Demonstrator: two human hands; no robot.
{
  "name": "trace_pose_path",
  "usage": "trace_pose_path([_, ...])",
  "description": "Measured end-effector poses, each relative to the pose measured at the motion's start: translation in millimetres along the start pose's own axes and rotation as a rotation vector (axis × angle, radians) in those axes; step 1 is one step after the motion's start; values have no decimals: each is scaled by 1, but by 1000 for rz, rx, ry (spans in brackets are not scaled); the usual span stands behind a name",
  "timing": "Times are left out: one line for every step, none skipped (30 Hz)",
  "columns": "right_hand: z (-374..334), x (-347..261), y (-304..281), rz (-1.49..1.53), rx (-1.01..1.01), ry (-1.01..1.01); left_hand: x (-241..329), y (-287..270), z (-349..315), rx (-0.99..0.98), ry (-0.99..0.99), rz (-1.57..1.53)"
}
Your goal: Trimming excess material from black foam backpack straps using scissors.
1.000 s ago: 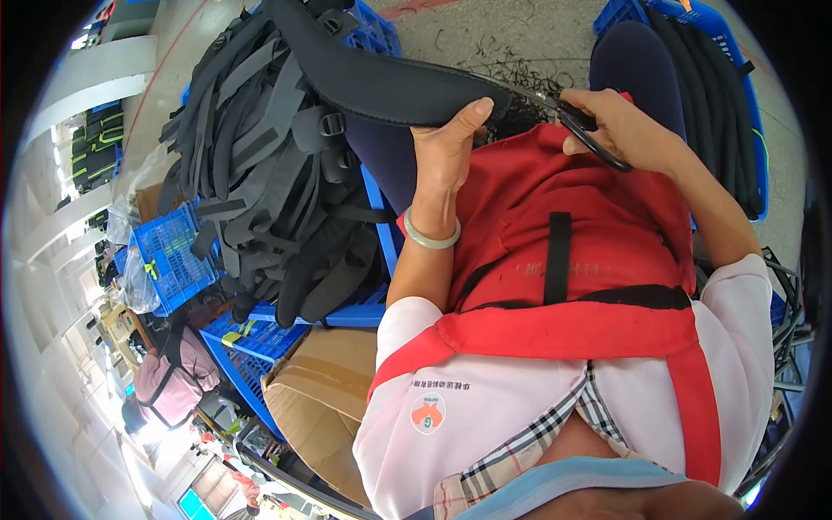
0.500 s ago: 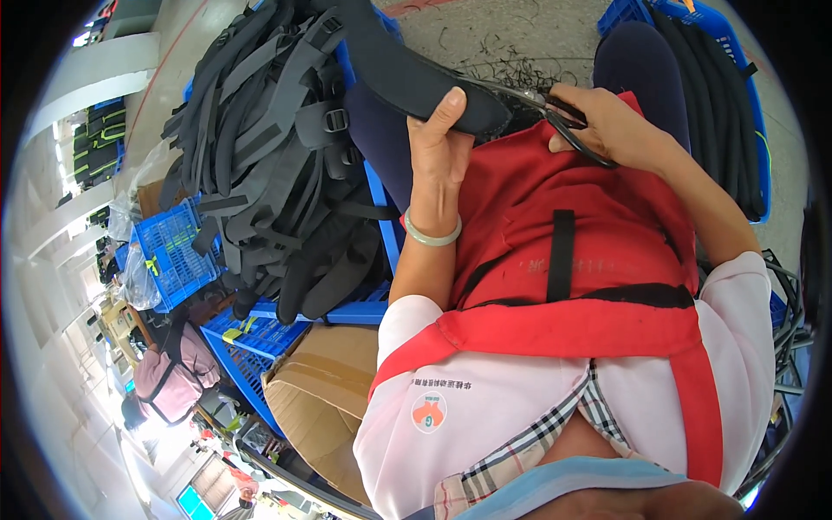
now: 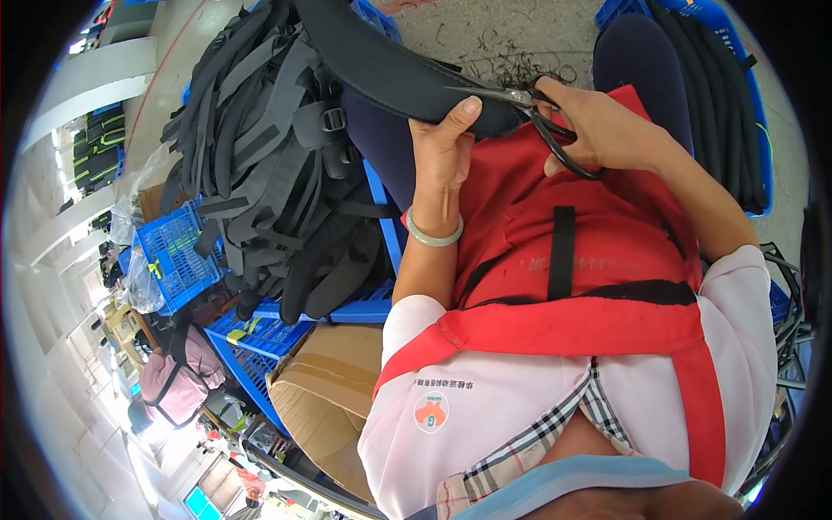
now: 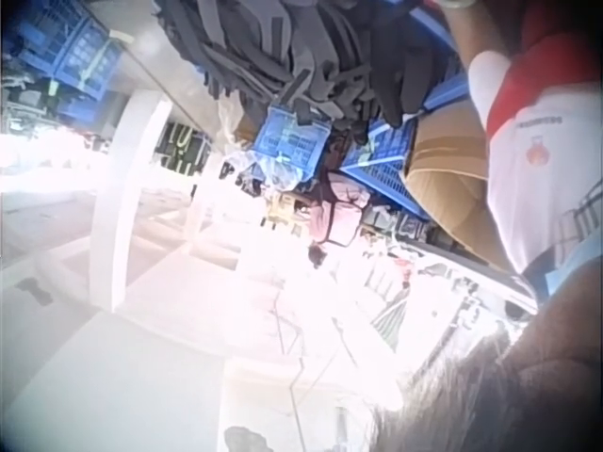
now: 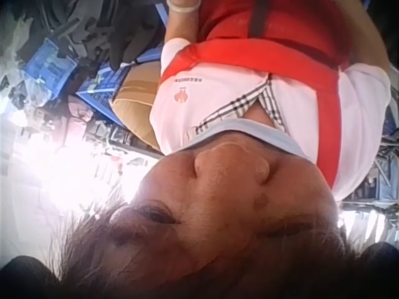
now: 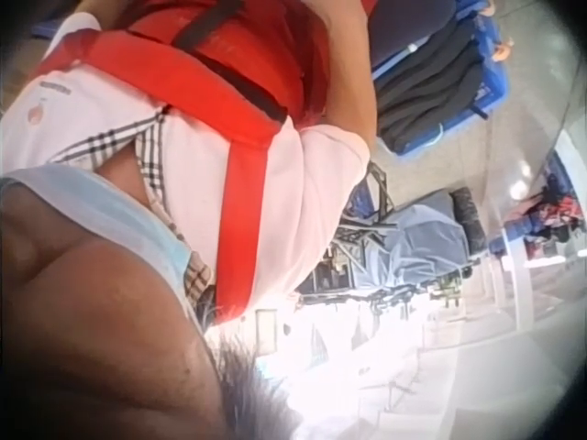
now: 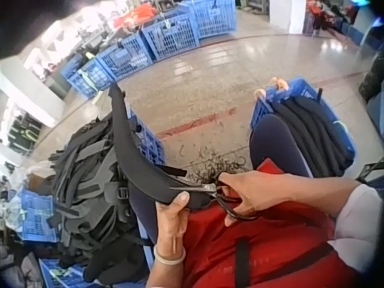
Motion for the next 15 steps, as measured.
trace_pose_path([-1,-2,-2,-8,3,-16,0,-1,0,2,-9,-2])
trace_pose_path([-2,-4,-2,-15,5,-33,0,-1,-1,4,-10,-1])
trace_pose_path([-3,-4,-2,-15,4,-34,-1,0,-1,-8,-31,-9])
trace_pose_path([-4,-3,-3,-13,25,-40,-2,1,-2,-20,-52,-18])
trace_pose_path([-5,-2,-3,-12,45,-47,-3,1,-2,-19,-52,-16])
trace_pose_path([-4,-1,-3,-11,45,-48,-3,1,-1,-21,-42,-7])
trace_pose_path([-2,3,-1,22,15,6,-3,1,-1,-23,-32,3])
trace_pose_path([-1,8,1,54,-16,59,-4,0,-1,-22,-31,4])
trace_pose_path([-1,10,4,54,-15,58,-3,1,0,-24,-23,0])
trace_pose_path([0,9,4,58,40,-13,-3,1,1,-27,-15,-4])
trace_pose_path([0,6,3,61,94,-83,-3,1,1,-27,-14,-2])
trace_pose_path([0,4,3,63,93,-85,-2,2,1,-6,-13,-18])
trace_pose_path([1,3,3,110,60,-17,-1,3,1,14,-13,-35])
trace_pose_path([1,4,5,156,26,51,0,4,0,16,-12,-33])
trace_pose_path([1,7,6,156,28,52,2,8,-1,34,-25,-67])
Point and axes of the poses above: each hand's wrist, its own z-axis towards the middle knuckle, its own y-axis out of the palm, x = y × z, the point moved 5 cm from there along z, towards the middle knuckle, and after that the axes turned 3 degrees about z, right-handed, at the moved point
